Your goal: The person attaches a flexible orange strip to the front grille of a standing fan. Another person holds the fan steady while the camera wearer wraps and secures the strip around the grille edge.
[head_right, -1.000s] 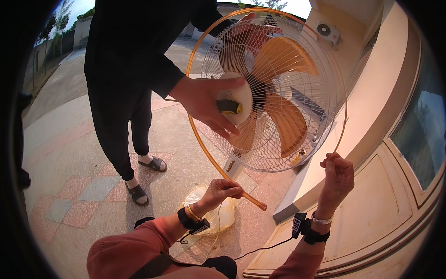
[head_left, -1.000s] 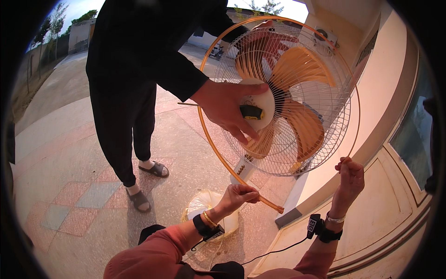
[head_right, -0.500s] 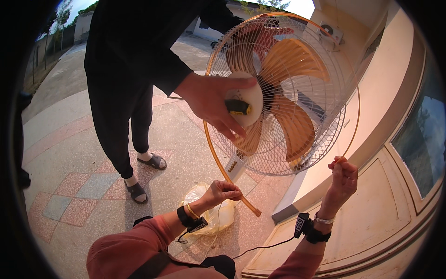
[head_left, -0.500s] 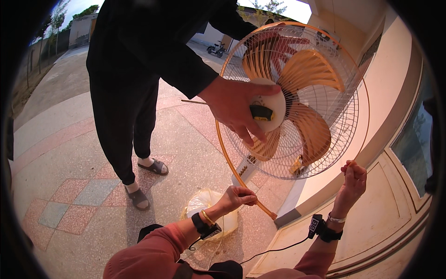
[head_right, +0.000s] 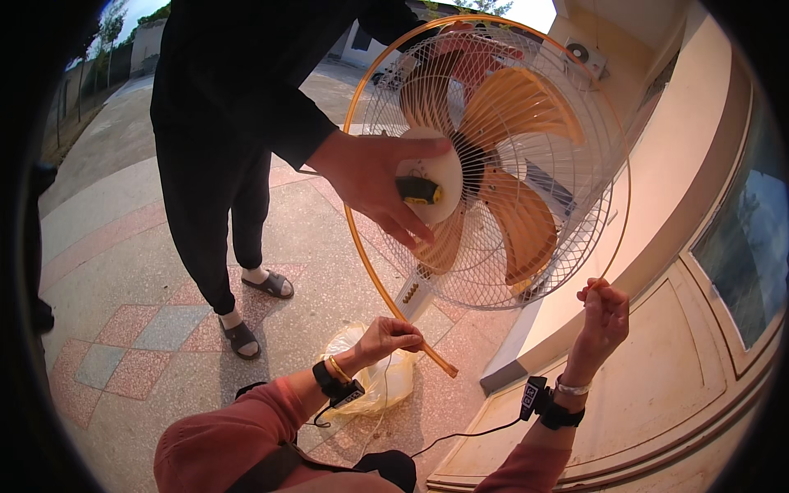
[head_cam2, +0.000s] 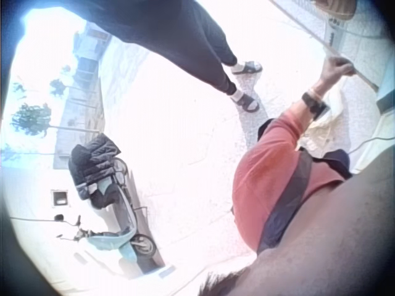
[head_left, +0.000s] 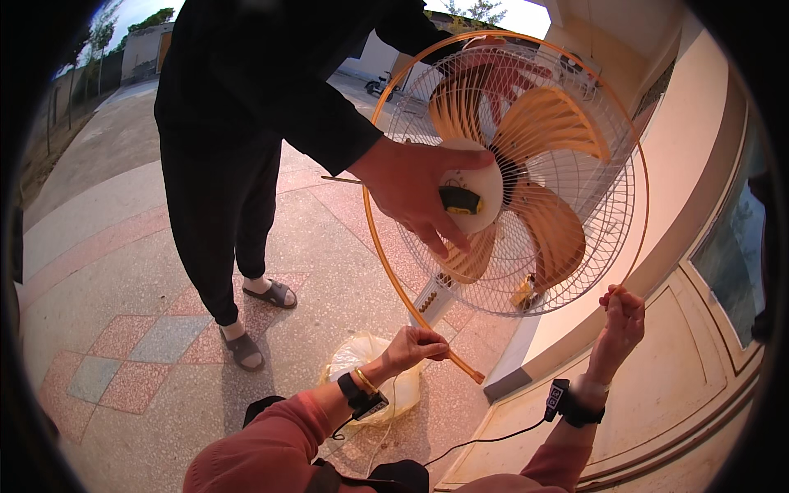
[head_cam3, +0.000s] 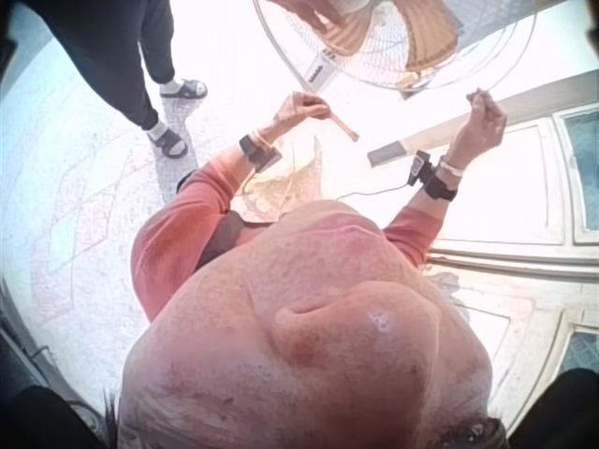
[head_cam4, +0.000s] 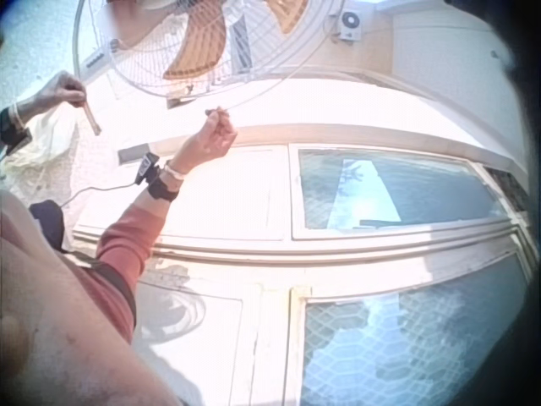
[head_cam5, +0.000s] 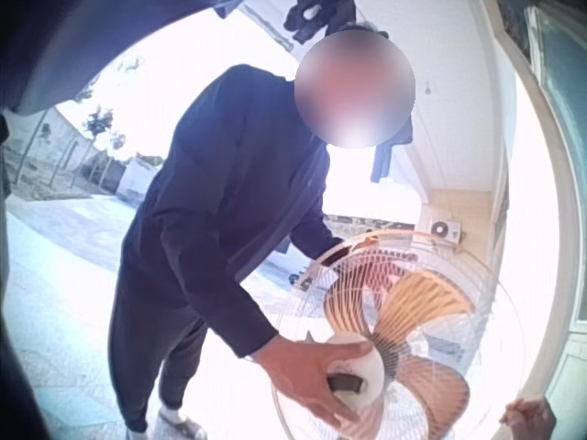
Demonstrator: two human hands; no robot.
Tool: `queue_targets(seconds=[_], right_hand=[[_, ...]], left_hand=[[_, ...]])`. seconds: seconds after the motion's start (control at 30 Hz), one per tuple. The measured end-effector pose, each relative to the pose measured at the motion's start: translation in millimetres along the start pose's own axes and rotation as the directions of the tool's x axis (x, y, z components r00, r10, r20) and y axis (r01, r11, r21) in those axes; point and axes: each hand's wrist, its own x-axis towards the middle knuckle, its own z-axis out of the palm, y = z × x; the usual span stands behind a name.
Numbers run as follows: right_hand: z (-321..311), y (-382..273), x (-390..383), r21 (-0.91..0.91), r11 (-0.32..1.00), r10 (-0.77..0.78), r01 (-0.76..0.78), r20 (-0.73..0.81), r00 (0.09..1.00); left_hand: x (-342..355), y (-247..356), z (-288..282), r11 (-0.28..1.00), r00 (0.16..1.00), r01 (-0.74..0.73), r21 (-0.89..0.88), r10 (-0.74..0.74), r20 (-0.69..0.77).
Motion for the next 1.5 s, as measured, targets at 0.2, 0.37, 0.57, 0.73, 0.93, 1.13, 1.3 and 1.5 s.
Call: queue_targets(seconds=[0.2,0.37,0.57,0.73,0.93,1.13,1.3,1.5], right_hand=[[-3.0,-1.9,-3.3,0.011,1.000,0.008,-0.008,-0.011,1.000],[-5.9,-4.0,-9.3,0.010,0.999,0.049,-0.049,0.011,0.999],[-6.3,-4.1,-11.7,0.004,0.998,0.061,-0.061,-0.004,0.998],[-9.0,-4.3,-16.9,-0.010,0.999,0.051,-0.051,-0.031,0.998],[-11.3,-2.7,-15.6,-0.028,0.999,0.015,-0.016,-0.025,1.000],[-5.1,-8.1,-8.5,-0.031,1.000,-0.002,0.001,-0.031,1.000],[0.2,-9.6,-7.1,-0.007,1.000,0.005,-0.005,-0.014,1.000],[-1.8,-2.8,-10.7,-0.029,0.999,0.020,-0.021,-0.020,1.000]], left_hand=[[-2.0,-1.6,0.4,1.000,1.000,0.006,0.016,-0.005,-0.019],[-5.1,-4.3,-1.6,0.999,1.000,0.008,0.044,-0.007,-0.007],[-6.6,-7.6,-0.4,0.999,1.000,-0.011,0.052,0.011,0.014],[-7.5,-9.9,-1.0,0.998,1.000,0.007,0.060,-0.008,0.016],[-9.3,-15.3,0.9,0.998,1.000,0.025,0.056,-0.025,0.003],[-5.5,-14.8,-3.2,0.999,1.000,0.011,0.048,-0.011,-0.001],[-3.3,-16.4,-6.3,0.998,0.999,0.037,0.049,-0.037,0.003],[-3.1,-20.9,-7.1,0.996,0.998,0.058,0.065,-0.058,-0.001]])
